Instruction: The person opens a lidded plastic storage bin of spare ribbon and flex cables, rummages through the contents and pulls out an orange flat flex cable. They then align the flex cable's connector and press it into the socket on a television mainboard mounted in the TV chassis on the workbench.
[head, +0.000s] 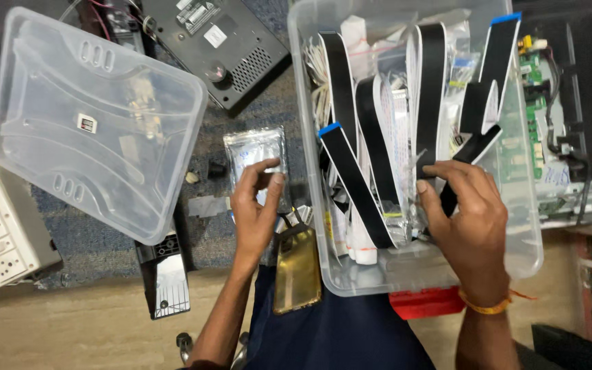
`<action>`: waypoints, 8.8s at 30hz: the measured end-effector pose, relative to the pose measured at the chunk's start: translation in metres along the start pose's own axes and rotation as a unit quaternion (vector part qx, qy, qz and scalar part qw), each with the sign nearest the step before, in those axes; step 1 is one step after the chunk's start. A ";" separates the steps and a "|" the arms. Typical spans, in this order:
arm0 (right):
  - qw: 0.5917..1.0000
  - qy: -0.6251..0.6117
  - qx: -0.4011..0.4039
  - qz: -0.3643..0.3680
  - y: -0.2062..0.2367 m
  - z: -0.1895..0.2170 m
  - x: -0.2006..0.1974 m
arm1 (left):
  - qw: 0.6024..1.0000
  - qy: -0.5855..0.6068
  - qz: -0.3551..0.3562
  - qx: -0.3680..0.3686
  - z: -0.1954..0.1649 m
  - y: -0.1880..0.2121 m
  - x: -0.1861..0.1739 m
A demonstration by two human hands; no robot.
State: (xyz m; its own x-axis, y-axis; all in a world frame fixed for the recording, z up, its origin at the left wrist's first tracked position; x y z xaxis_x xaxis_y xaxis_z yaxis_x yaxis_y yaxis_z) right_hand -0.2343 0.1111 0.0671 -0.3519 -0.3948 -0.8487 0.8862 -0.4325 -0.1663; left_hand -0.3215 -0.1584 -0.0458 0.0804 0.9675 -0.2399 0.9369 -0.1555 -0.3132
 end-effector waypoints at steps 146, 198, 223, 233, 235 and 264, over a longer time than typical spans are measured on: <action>0.986 0.146 -0.038 -0.065 -0.052 -0.056 0.019 | 0.997 0.024 0.066 0.010 -0.019 0.023 0.027; 0.991 0.103 -0.019 -0.079 -0.058 -0.052 0.000 | 0.677 -0.302 0.502 0.445 -0.074 0.011 0.181; 0.994 0.094 -0.030 -0.051 -0.054 -0.037 0.007 | 0.648 -0.160 0.639 0.381 -0.100 0.040 0.136; 0.990 0.104 -0.071 -0.069 -0.052 -0.027 0.005 | 0.723 -0.117 0.578 0.360 -0.107 0.010 0.095; 0.990 0.105 -0.068 -0.066 -0.052 -0.029 0.005 | 0.745 -0.091 0.568 0.337 -0.105 0.007 0.090; 0.988 0.120 -0.077 -0.062 -0.050 -0.033 0.010 | 0.781 -0.074 0.538 0.307 -0.091 0.007 0.090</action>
State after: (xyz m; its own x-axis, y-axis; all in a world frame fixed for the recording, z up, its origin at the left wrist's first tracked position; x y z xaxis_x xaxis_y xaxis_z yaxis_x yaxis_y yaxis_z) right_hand -0.2719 0.1555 0.0501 -0.3958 -0.1354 -0.9083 0.8824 -0.3300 -0.3353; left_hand -0.2764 -0.0541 0.0137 0.6267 0.1831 -0.7575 0.0091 -0.9737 -0.2279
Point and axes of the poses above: each hand's wrist, its own y-axis away from the middle knuckle, its own x-axis out of the palm, z = x × y, the point moved 9 cm from there along -y, towards the middle knuckle, and after that the axes turned 15 degrees about x, right-handed, at the moved point
